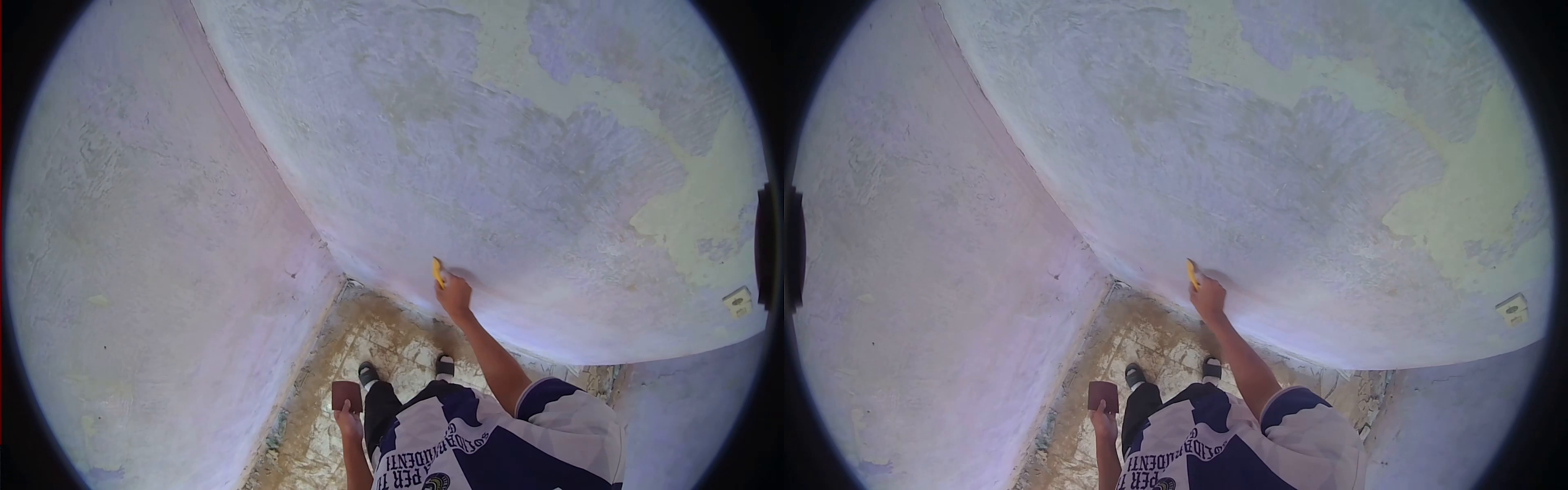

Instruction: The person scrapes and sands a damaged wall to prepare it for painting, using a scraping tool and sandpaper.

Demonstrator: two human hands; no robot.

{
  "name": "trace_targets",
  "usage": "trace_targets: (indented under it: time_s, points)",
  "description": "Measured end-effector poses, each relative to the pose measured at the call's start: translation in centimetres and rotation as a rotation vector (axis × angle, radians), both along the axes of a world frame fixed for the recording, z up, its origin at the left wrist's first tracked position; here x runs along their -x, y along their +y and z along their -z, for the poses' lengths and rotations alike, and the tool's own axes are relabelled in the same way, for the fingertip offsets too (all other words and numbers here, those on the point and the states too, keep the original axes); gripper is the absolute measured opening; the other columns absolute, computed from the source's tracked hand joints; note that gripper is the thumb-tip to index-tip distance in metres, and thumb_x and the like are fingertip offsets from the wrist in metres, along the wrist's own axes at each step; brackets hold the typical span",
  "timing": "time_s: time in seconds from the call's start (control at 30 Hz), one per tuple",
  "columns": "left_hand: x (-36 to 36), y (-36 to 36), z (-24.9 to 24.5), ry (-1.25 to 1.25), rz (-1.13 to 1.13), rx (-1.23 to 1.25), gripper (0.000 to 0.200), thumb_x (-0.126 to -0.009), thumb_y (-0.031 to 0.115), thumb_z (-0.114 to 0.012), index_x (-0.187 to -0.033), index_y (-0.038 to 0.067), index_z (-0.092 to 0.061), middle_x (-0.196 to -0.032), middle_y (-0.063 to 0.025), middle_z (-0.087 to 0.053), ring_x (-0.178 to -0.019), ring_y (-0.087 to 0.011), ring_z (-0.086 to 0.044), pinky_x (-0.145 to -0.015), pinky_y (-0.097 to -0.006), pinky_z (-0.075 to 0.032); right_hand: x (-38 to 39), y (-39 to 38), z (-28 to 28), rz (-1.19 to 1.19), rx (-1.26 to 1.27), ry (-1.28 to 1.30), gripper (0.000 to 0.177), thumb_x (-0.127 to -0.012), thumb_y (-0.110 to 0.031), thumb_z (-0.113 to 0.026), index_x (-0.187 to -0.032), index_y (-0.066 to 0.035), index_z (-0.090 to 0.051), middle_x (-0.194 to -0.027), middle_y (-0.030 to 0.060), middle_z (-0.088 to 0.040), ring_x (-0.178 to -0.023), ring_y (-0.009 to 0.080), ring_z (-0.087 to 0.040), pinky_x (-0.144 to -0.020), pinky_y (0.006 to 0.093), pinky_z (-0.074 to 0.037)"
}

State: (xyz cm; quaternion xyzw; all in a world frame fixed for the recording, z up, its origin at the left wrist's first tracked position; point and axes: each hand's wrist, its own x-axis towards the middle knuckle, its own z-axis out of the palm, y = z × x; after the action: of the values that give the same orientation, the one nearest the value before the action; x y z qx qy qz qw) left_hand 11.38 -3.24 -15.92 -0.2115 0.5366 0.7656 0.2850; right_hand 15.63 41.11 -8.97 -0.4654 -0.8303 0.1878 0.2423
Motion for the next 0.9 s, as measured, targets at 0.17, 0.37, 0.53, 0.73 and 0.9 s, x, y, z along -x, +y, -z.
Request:
trace_targets:
  time_s: [0.17, 0.37, 0.53, 0.73, 0.9]
  points:
    - [3.0, -2.4, 0.4, 0.048, -0.064, -0.018, 0.033, -0.092, 0.004, -0.060, -0.125, 0.005, -0.054, -0.115, -0.0085, -0.063, -0.102, -0.0217, -0.063, -0.085, -0.0366, -0.052, -5.4, -0.1, -2.2, 0.072, 0.064, -0.122, 0.019, -0.079, -0.026, -0.070, -0.084, -0.008, -0.065, -0.075, 0.0151, -0.067, -0.071, 0.0367, -0.066, -0.063, 0.0469, -0.052]
    - [6.1, -1.2, 1.0, -0.003, 0.145, 0.047, 0.038, -0.093, 0.005, -0.057, -0.130, 0.007, -0.049, -0.120, -0.0093, -0.060, -0.108, -0.0233, -0.060, -0.091, -0.0391, -0.048, 0.5, -0.6, 0.6, 0.050, -0.013, 0.016, 0.022, -0.078, -0.026, -0.072, -0.081, -0.006, -0.063, -0.071, 0.0152, -0.066, -0.068, 0.0362, -0.065, -0.061, 0.0462, -0.052]
    - [8.5, -0.2, 0.9, 0.000, 0.214, -0.004, 0.033, -0.093, 0.006, -0.060, -0.125, 0.006, -0.054, -0.118, -0.0081, -0.062, -0.106, -0.0220, -0.062, -0.088, -0.0360, -0.050, -0.5, -0.7, 0.2, 0.076, 0.016, -0.073, 0.022, -0.080, -0.028, -0.071, -0.080, -0.007, -0.063, -0.068, 0.0147, -0.066, -0.066, 0.0355, -0.065, -0.061, 0.0459, -0.052]
    - [10.7, -0.9, 1.0, 0.035, 0.263, -0.008, 0.034, -0.092, 0.005, -0.061, -0.125, 0.005, -0.054, -0.118, -0.0086, -0.062, -0.106, -0.0220, -0.062, -0.088, -0.0372, -0.051, -3.9, 0.3, -1.7, 0.028, 0.002, -0.180, 0.027, -0.081, -0.033, -0.072, -0.078, -0.007, -0.064, -0.067, 0.0140, -0.066, -0.064, 0.0343, -0.065, -0.058, 0.0458, -0.051]
    - [11.9, -1.2, 1.3, -0.007, 0.285, 0.019, 0.033, -0.093, 0.006, -0.060, -0.125, 0.005, -0.054, -0.116, -0.0076, -0.062, -0.102, -0.0209, -0.062, -0.086, -0.0362, -0.051, 2.7, 0.2, -1.6, -0.051, -0.027, -0.192, 0.027, -0.082, -0.033, -0.070, -0.085, -0.008, -0.064, -0.074, 0.0140, -0.067, -0.071, 0.0344, -0.066, -0.064, 0.0453, -0.052]
